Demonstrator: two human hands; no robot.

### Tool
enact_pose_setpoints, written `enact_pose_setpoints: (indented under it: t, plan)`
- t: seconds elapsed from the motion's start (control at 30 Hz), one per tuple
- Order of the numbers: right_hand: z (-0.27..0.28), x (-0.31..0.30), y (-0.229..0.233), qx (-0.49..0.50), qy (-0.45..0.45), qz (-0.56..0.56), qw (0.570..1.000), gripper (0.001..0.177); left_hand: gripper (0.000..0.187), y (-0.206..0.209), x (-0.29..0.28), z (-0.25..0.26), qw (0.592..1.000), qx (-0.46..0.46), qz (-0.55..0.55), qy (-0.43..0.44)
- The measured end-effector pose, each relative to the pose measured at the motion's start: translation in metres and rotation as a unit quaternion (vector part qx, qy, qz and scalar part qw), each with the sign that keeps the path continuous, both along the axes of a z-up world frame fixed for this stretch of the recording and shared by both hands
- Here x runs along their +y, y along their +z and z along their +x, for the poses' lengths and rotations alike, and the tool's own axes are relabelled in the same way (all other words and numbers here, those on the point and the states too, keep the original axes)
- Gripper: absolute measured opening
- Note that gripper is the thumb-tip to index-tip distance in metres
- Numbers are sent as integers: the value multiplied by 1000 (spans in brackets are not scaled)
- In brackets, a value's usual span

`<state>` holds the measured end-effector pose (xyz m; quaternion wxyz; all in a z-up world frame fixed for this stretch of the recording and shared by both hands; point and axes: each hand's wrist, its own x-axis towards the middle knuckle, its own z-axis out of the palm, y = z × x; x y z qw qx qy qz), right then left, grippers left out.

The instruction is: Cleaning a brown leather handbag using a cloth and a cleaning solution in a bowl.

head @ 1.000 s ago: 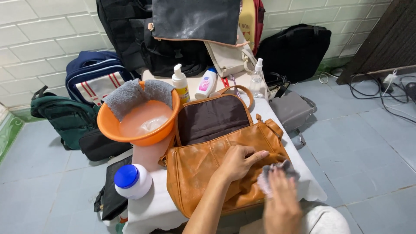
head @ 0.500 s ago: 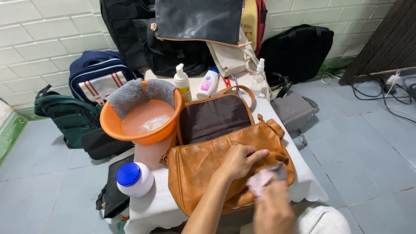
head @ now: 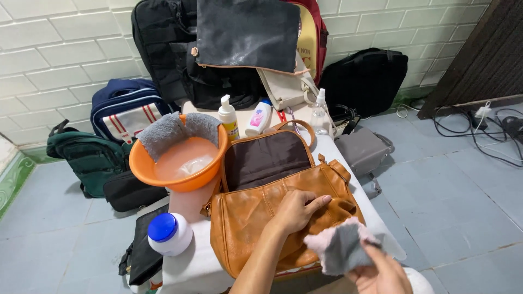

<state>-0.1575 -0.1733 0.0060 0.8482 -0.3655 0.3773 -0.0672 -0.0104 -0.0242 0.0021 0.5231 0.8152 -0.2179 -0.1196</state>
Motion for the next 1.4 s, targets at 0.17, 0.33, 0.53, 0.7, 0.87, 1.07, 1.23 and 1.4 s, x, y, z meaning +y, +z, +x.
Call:
enact_pose_setpoints:
  t: [0.17,0.33,0.53,0.7,0.87,1.07,1.23,1.4]
  plan:
    - [15,-12,3,-91,36,-95,991,30,55,-3,0,1,999,-29,15,3]
    - [16,-3,3,-19,-18,-401,916,26,56,4,1,0,1000,-4,21,-4]
    - [25,37,-53,-161,86,-757,627,71,24,40,31,-40,995,-86,39,-32]
    - [27,52,-36,-146,93,-735,655,71,35,-1,102,-85,929,-329,167,36]
    - [30,54,-41,-144,77,-758,631,68,18,-6,124,-92,918,-324,217,72]
    - [30,64,-20,-114,58,-730,672,65,29,25,132,-41,976,-89,192,46]
    - [25,149,-83,-125,37,-787,603,56,28,8,137,-1,983,-45,177,-33]
    - [18,153,-103,-289,122,-801,509,58,23,12,140,4,978,64,194,-36]
